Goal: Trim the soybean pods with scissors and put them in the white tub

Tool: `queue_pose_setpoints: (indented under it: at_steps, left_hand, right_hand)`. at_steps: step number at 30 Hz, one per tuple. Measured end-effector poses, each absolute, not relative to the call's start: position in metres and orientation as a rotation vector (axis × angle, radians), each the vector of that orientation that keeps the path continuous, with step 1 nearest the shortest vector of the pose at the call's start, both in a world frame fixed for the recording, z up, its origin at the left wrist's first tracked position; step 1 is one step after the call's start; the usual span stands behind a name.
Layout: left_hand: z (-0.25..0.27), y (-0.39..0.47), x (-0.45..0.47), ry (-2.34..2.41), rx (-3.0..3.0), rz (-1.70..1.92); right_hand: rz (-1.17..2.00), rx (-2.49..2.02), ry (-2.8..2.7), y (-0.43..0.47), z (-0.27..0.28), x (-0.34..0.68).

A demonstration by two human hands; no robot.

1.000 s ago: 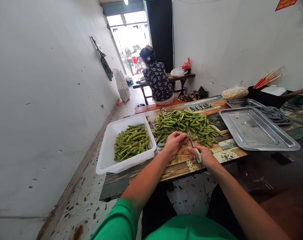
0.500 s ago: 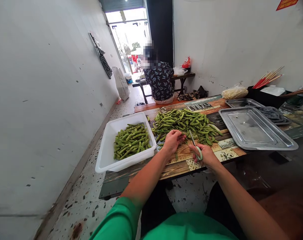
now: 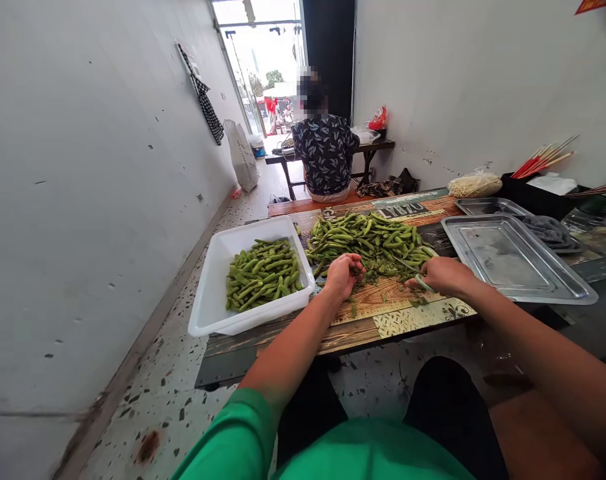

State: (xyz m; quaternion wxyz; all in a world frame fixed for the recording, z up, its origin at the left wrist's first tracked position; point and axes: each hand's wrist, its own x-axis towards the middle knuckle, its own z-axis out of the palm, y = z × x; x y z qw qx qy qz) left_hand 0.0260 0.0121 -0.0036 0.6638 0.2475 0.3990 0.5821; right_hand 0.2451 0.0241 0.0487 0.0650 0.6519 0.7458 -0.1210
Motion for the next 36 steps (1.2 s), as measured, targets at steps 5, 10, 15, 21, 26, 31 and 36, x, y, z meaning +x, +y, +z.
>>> queue_pose_setpoints:
  at_steps: [5,10,15,21,26,31,36]
  left_hand:
    - [-0.003,0.013,0.026,0.864,0.58,1.307]
    - [-0.005,0.013,0.026,0.853,0.591,1.302]
    - [-0.003,0.014,0.027,0.894,0.589,1.307]
    - [-0.006,0.012,0.03,0.873,0.665,1.229]
    - [-0.007,0.01,0.032,0.785,0.763,1.246]
    - [-0.009,0.016,0.028,0.768,0.671,1.327]
    - [-0.015,0.021,0.03,0.88,0.628,1.442]
  right_hand:
    - [-0.005,1.878,2.165,0.034,0.056,0.227]
    - [0.018,1.872,2.185,0.043,0.042,0.218]
    - [-0.346,1.836,2.275,0.044,0.044,0.234]
    - [-1.553,1.815,2.206,0.013,0.067,0.246]
    - [-1.809,1.597,2.234,-0.002,0.058,0.237]
    - [-2.07,1.529,2.193,-0.008,0.037,0.233]
    - [-1.964,1.959,2.281,-0.022,0.018,0.221]
